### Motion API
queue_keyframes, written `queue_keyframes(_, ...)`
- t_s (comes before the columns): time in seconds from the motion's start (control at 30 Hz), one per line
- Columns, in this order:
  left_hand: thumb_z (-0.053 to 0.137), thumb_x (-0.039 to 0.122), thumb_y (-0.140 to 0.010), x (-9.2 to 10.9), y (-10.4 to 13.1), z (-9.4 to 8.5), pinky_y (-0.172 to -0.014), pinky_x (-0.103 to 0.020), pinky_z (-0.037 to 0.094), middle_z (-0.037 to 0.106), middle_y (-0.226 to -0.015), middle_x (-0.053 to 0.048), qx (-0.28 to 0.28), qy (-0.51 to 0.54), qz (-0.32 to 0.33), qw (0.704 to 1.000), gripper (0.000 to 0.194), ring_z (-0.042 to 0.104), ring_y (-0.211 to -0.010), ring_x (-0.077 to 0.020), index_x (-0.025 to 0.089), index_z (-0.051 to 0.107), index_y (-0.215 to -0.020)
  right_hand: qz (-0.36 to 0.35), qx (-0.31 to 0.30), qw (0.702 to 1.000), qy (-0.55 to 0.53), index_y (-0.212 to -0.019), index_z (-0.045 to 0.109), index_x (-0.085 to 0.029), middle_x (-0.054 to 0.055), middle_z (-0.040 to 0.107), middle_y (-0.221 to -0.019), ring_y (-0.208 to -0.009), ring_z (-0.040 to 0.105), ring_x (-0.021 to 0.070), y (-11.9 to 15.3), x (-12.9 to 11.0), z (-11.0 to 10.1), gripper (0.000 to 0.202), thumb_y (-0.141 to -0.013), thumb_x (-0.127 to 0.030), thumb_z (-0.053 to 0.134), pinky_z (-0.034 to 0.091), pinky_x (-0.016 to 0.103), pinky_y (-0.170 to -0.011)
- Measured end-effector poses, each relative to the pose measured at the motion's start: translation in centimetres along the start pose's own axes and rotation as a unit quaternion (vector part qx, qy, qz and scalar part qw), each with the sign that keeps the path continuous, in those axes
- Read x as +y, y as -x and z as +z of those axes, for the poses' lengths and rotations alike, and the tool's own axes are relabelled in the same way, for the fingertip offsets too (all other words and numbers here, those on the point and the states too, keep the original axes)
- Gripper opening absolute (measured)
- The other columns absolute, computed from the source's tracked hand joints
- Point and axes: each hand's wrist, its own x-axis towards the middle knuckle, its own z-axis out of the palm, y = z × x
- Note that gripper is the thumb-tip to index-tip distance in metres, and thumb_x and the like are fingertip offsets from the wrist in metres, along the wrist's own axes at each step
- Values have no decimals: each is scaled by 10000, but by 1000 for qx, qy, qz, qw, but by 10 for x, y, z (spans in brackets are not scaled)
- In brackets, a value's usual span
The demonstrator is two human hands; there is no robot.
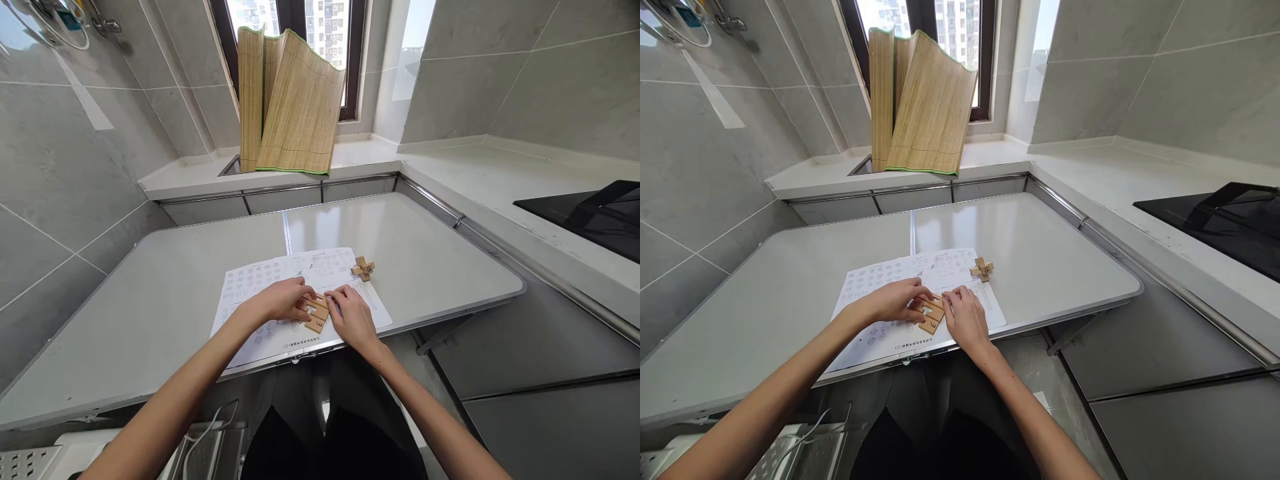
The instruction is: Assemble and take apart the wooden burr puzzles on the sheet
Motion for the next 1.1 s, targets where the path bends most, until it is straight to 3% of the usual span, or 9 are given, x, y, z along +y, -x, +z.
queue_keyframes(0.13,754,387,-764,-3,-3,-1,-705,-290,443,674,-1099,-73,17,-16,-21,1000,441,666,-904,-239,232,727,-1176,2,9,1000,-9,-1235,681,-197,112,680,-1128,-1031,652,273,-1,0,0,272,-1052,-268,492,538,397,-904)
queue_keyframes(0.27,771,438,-666,-15,-4,1,-619,-305,388,708,-868,-57,38,-8,-85,996,261,636,-749,-231,213,704,-779,1,15,1000,-12,-1254,657,-189,117,685,-1156,-1062,654,281,0,1,0,276,-1032,-251,506,543,410,-923)
queue_keyframes(0.37,751,462,-646,-29,-2,2,-586,-314,348,692,-722,-60,49,-5,-130,990,273,611,-674,-234,215,636,-629,3,15,1000,-16,-1252,651,-180,121,687,-1161,-1067,657,283,0,0,0,277,-1023,-236,506,548,414,-913)
queue_keyframes(0.7,731,620,-584,-109,25,-13,-616,-325,405,771,-803,-126,83,16,-326,941,404,680,-774,-307,224,728,-661,1,16,1000,-20,-1201,658,-202,115,688,-1132,-1043,656,283,0,1,0,256,-1000,-207,500,546,414,-897)
queue_keyframes(0.87,713,700,-592,-149,45,-18,-640,-331,427,775,-830,-144,82,25,-390,917,488,693,-832,-334,221,735,-684,-2,13,1000,-22,-1199,651,-196,112,684,-1141,-1041,655,277,1,2,1,257,-993,-195,498,552,406,-879)
queue_keyframes(1.0,672,758,-644,-165,54,-15,-659,-326,425,785,-927,-151,117,35,-411,903,574,690,-909,-338,206,747,-782,-1,12,1000,-18,-1188,650,-195,106,684,-1135,-1032,656,274,2,3,2,248,-991,-192,498,552,405,-865)
queue_keyframes(1.1,644,748,-713,-163,58,-8,-655,-331,422,779,-987,-150,150,32,-406,901,581,688,-918,-333,196,741,-863,1,13,1000,-15,-1176,649,-195,105,684,-1127,-1005,657,267,2,3,2,241,-991,-191,495,552,397,-845)
